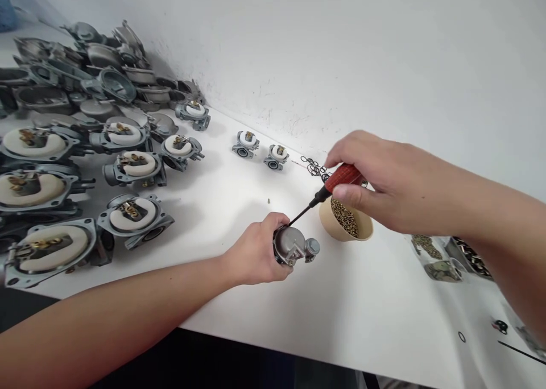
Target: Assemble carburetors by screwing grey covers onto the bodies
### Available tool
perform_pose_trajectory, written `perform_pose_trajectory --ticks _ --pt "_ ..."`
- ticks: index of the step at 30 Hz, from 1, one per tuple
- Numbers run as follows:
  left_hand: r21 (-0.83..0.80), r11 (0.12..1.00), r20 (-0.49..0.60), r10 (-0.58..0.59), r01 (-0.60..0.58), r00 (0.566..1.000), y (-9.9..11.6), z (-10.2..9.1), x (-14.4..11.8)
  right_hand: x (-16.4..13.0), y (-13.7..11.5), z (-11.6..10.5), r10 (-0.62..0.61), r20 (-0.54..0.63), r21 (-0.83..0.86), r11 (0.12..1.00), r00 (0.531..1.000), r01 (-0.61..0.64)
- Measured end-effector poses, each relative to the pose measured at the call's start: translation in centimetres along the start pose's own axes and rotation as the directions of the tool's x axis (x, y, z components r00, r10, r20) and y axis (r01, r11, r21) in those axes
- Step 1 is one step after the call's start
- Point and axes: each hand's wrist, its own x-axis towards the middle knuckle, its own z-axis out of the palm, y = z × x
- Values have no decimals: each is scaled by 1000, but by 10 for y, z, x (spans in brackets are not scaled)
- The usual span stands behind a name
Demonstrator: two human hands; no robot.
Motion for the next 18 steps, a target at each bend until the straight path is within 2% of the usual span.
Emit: perform_pose_trajectory --ticks 2,4,6,9,13,16,18 --pt "-3 1000 4 6 -6 1000 0 1 0 -1 -1 1 -12 10 16 1000 1000 12" --pt "2 1000 1 2 -2 1000 -1 1 -1 -2 -1 2 47 15 -31 998 999 -46" --pt "0 1000 -3 -5 5 1000 -1 1 -1 -3 -1 3 81 -36 -49 995 996 -83" --pt "-4 1000 3 -1 1 1000 -1 1 0 -4 -2 3 26 -50 0 1000 998 -26" --pt "14 1000 -2 7 -7 1000 0 0 1 -4 -5 4 24 -95 -14 1000 995 -25" --pt "14 1000 -7 18 -18 1000 0 0 1 -4 -6 4 -38 -75 28 999 996 40" --pt "14 1000 -10 18 -18 1000 0 0 0 -3 -5 4 -23 -79 5 1000 997 23"
